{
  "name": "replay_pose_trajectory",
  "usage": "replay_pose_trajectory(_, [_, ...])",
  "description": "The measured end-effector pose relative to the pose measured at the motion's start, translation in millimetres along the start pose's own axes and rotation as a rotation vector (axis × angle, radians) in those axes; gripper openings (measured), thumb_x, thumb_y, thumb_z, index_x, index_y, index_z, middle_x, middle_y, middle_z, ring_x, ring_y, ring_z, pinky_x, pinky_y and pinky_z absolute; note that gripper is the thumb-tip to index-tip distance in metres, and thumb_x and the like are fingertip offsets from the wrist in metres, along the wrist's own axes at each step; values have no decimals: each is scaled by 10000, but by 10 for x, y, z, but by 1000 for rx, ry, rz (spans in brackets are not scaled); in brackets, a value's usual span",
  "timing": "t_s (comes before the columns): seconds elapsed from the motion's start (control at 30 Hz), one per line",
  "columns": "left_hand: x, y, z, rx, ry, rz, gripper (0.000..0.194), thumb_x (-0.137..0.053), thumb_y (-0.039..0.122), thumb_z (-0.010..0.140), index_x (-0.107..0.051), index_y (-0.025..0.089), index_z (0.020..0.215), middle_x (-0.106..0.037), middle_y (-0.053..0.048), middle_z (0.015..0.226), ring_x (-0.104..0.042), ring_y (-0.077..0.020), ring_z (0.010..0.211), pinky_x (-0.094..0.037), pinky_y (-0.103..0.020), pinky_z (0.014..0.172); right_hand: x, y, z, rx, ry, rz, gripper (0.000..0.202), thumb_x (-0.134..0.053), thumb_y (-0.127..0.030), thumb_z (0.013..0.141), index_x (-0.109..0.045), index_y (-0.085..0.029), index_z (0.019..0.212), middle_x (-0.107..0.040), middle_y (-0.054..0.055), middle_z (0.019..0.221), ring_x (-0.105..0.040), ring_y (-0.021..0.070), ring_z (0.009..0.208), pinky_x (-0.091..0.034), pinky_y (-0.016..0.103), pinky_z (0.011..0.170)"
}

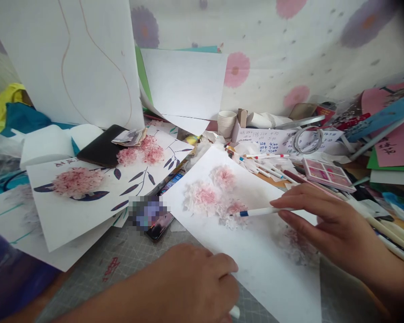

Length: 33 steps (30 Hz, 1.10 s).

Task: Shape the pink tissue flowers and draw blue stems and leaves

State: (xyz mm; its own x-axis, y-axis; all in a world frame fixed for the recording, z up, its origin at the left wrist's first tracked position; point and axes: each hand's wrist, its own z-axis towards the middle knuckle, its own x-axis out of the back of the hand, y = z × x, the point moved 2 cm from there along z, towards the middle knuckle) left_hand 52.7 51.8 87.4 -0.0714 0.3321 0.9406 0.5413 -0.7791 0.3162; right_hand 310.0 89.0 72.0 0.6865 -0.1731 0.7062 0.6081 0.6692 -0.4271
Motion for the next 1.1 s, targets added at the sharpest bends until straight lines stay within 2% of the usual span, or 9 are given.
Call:
replay_pose_trajectory(0.17, [-17,3,28,-13,-29,15,309,-637,484,1005,-688,199,1113,-726,-95,1094,-691,-256,989,-522,-327,847,-60,-64,21,88,-67,-38,203,-630,-123,987,-722,-258,1107,-737,37,901,-664,210,840,-523,386,766])
replay_pose_trajectory(0.3, [-36,-6,-22,-20,-60,21,231,-674,406,1000,-698,194,1088,-739,-87,1129,-703,-242,977,-516,-314,824,-5,-29,11,60,-21,-57,157,-633,-146,995,-715,-237,1094,-736,57,928,-675,216,847,-524,386,753])
replay_pose_trajectory(0.47, [-26,-7,-41,-6,-140,63,115,-725,272,968,-699,205,1057,-709,-24,1326,-731,-257,1010,-524,-354,779,-51,-111,18,108,-47,-74,179,-626,-131,1001,-696,-244,1120,-729,40,911,-644,218,838,-494,407,769])
replay_pose_trajectory(0.57, [-3,3,-27,5,-166,81,117,-729,289,970,-697,209,1050,-687,1,1373,-737,-253,989,-518,-372,744,-64,-153,18,148,-56,-144,203,-627,-109,997,-690,-247,1132,-726,31,895,-623,220,828,-470,425,788])
replay_pose_trajectory(0.7, [10,15,-31,-18,-172,84,141,-742,333,968,-694,200,971,-726,7,1268,-734,-226,890,-474,-353,659,5,-144,14,169,-22,-141,181,-609,-116,1005,-687,-221,1129,-718,52,908,-625,214,835,-477,390,755])
replay_pose_trajectory(0.87, [9,-2,-31,-21,-104,89,144,-766,317,952,-699,192,978,-731,-5,1268,-742,-236,918,-486,-346,698,-41,-166,20,171,-61,-136,202,-613,-97,1001,-680,-246,1121,-711,27,889,-608,210,830,-464,401,773])
replay_pose_trajectory(1.0, [17,-7,-48,-31,-115,87,120,-738,311,975,-700,200,995,-719,5,1305,-742,-232,936,-501,-353,728,-34,-130,15,165,-55,-155,201,-622,-105,999,-686,-241,1131,-717,40,910,-613,220,848,-466,412,778])
replay_pose_trajectory(1.1, [16,-2,-50,-26,-141,82,115,-738,309,972,-698,203,992,-722,5,1293,-739,-228,909,-485,-354,685,-14,-122,16,156,-35,-110,209,-614,-100,999,-684,-236,1142,-716,47,914,-617,216,845,-471,399,759])
